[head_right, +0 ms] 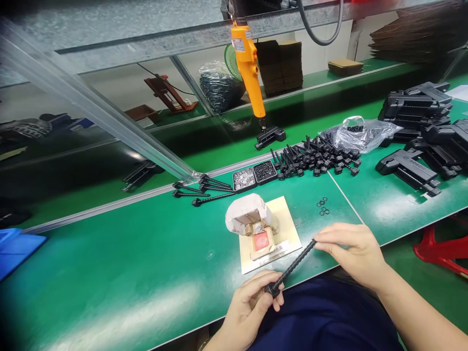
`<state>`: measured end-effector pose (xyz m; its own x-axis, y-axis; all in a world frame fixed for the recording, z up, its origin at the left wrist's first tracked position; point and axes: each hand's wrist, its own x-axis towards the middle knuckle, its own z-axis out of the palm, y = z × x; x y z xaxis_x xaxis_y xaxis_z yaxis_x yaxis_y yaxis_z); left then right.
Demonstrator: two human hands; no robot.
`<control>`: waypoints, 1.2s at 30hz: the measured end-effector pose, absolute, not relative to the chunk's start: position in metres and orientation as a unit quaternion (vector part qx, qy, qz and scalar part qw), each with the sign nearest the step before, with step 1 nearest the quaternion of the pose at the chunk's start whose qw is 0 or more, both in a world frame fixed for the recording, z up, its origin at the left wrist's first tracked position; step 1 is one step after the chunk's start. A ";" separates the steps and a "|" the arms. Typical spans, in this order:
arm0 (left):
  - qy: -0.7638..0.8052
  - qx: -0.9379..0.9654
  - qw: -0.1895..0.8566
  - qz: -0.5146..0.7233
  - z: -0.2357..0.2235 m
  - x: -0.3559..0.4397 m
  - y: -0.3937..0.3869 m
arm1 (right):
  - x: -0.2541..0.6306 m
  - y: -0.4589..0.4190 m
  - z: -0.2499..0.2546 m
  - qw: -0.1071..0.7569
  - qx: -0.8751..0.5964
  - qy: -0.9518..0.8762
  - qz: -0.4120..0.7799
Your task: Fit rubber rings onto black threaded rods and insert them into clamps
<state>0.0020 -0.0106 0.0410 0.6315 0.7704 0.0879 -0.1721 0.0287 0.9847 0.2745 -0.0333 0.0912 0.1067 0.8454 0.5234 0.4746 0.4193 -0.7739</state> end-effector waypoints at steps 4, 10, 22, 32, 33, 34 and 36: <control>0.284 0.596 0.663 0.353 0.039 0.001 -0.011 | 0.255 -0.038 0.080 0.540 -0.530 -0.653 -0.002; 0.275 0.591 0.658 0.376 0.038 0.005 -0.012 | 0.235 -0.044 0.063 0.516 -0.536 -0.660 -0.107; 0.242 0.587 0.683 0.363 0.039 0.004 -0.009 | 0.261 -0.026 0.081 0.574 -0.513 -0.440 0.462; 0.215 0.543 0.736 0.341 0.032 -0.002 -0.011 | 0.271 -0.023 0.087 0.526 -0.422 -0.453 0.583; 0.214 0.539 0.741 0.338 0.031 -0.003 -0.011 | 0.272 -0.023 0.087 0.521 -0.416 -0.457 0.588; 0.212 0.536 0.745 0.336 0.031 -0.003 -0.010 | 0.272 -0.023 0.087 0.519 -0.412 -0.461 0.591; 0.208 0.529 0.753 0.333 0.032 -0.003 -0.009 | 0.268 -0.023 0.086 0.514 -0.406 -0.469 0.592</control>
